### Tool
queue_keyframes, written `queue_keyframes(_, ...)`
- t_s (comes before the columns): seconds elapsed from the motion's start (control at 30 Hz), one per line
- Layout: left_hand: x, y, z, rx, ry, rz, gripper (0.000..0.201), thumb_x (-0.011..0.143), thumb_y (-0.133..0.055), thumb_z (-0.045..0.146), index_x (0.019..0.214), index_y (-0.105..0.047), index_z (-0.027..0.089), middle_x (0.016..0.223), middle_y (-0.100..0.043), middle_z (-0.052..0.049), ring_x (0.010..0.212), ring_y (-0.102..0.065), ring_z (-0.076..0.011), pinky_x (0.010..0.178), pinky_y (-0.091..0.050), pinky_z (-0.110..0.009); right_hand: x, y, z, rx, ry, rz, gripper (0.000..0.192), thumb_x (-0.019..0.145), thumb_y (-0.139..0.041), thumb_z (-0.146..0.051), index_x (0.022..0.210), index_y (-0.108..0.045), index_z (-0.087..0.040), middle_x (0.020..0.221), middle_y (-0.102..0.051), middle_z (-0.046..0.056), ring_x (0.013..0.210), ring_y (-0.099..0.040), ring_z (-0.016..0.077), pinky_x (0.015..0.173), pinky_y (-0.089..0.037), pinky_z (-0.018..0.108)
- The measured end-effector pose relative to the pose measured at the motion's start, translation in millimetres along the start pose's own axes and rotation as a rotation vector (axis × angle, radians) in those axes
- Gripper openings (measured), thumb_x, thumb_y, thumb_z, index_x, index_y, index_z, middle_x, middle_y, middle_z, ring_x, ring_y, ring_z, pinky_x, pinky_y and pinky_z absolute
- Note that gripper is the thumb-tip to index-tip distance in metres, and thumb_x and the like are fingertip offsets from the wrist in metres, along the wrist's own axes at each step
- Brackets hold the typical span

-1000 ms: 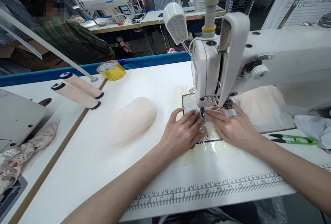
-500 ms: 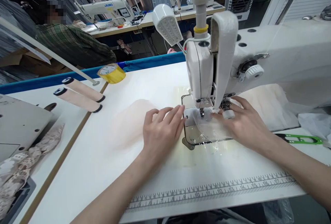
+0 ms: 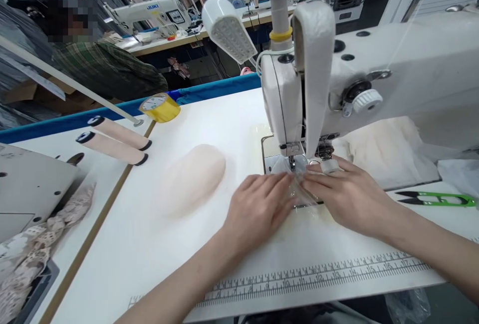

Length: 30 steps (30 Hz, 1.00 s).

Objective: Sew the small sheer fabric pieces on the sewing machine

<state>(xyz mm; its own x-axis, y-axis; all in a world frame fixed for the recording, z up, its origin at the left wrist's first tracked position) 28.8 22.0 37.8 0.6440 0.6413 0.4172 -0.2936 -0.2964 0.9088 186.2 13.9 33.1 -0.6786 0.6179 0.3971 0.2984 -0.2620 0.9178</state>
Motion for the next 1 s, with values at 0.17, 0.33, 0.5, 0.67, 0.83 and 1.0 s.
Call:
queue_keyframes(0.17,1,-9.5,-14,0.134,0.164,-0.030,0.039,0.095,-0.044,0.038,0.122,-0.056,0.012,0.124,-0.062,-0.014,0.120,-0.055,-0.0305,0.104,-0.034,-0.054,-3,-11,-20,0.127,0.006,-0.067,0.041,0.085,-0.041,-0.004,0.120,-0.060,-0.013,0.126,-0.061,0.010,0.120,-0.054,0.0222,0.108,-0.035,0.045)
queue_keyframes(0.33,4,-10.2,-5,-0.112,-0.020,0.027,0.024,0.094,-0.047,0.020,0.114,-0.059,0.016,0.117,-0.066,-0.007,0.113,-0.059,-0.0196,0.101,-0.044,-0.039,-1,-15,-21,0.208,0.009,0.006,0.039,0.086,-0.036,0.001,0.113,-0.062,-0.011,0.115,-0.067,0.008,0.109,-0.059,0.0188,0.109,-0.037,0.040)
queue_keyframes(0.5,5,-21.9,4,-0.203,-0.020,-0.048,0.026,0.094,-0.046,0.021,0.114,-0.061,0.014,0.109,-0.065,-0.010,0.103,-0.059,-0.0218,0.090,-0.051,-0.040,2,-15,-8,0.044,-0.031,0.069,0.036,0.080,-0.037,0.005,0.095,-0.066,-0.010,0.100,-0.069,0.009,0.089,-0.062,0.0192,0.100,-0.042,0.039)
queue_keyframes(0.67,2,-26.0,5,-0.133,-0.053,-0.066,0.032,0.091,-0.053,0.035,0.112,-0.065,0.014,0.117,-0.062,-0.012,0.113,-0.056,-0.0274,0.100,-0.046,-0.047,3,-20,2,-0.108,-0.056,0.019,0.037,0.079,-0.037,0.002,0.103,-0.063,-0.010,0.108,-0.068,0.011,0.096,-0.060,0.0204,0.106,-0.034,0.042)
queue_keyframes(0.83,-1,-26.1,8,-0.062,-0.035,-0.098,0.048,0.092,-0.048,0.046,0.123,-0.059,0.011,0.131,-0.055,-0.017,0.128,-0.047,-0.0288,0.108,-0.040,-0.046,4,-22,3,-0.171,-0.042,-0.011,0.035,0.079,-0.038,-0.001,0.103,-0.062,-0.011,0.102,-0.070,0.012,0.101,-0.060,0.0213,0.109,-0.027,0.043)
queue_keyframes(1.0,0,-24.3,10,-0.003,-0.025,-0.110,0.052,0.092,-0.044,0.051,0.124,-0.058,0.013,0.130,-0.056,-0.017,0.125,-0.050,-0.0285,0.108,-0.038,-0.049,5,-20,2,-0.205,-0.039,-0.007,0.034,0.078,-0.041,-0.004,0.103,-0.062,-0.011,0.100,-0.071,0.011,0.104,-0.059,0.0227,0.111,-0.025,0.042)
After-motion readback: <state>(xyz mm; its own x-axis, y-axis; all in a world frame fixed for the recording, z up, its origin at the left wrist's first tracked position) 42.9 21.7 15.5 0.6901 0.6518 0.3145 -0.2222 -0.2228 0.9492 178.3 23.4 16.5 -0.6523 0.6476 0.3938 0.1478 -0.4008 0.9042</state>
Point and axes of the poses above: each hand's wrist, its own x-axis towards the middle knuckle, its own y-axis out of the back of the hand, z = x × y, the point moved 5 cm from there along x, towards the middle knuckle
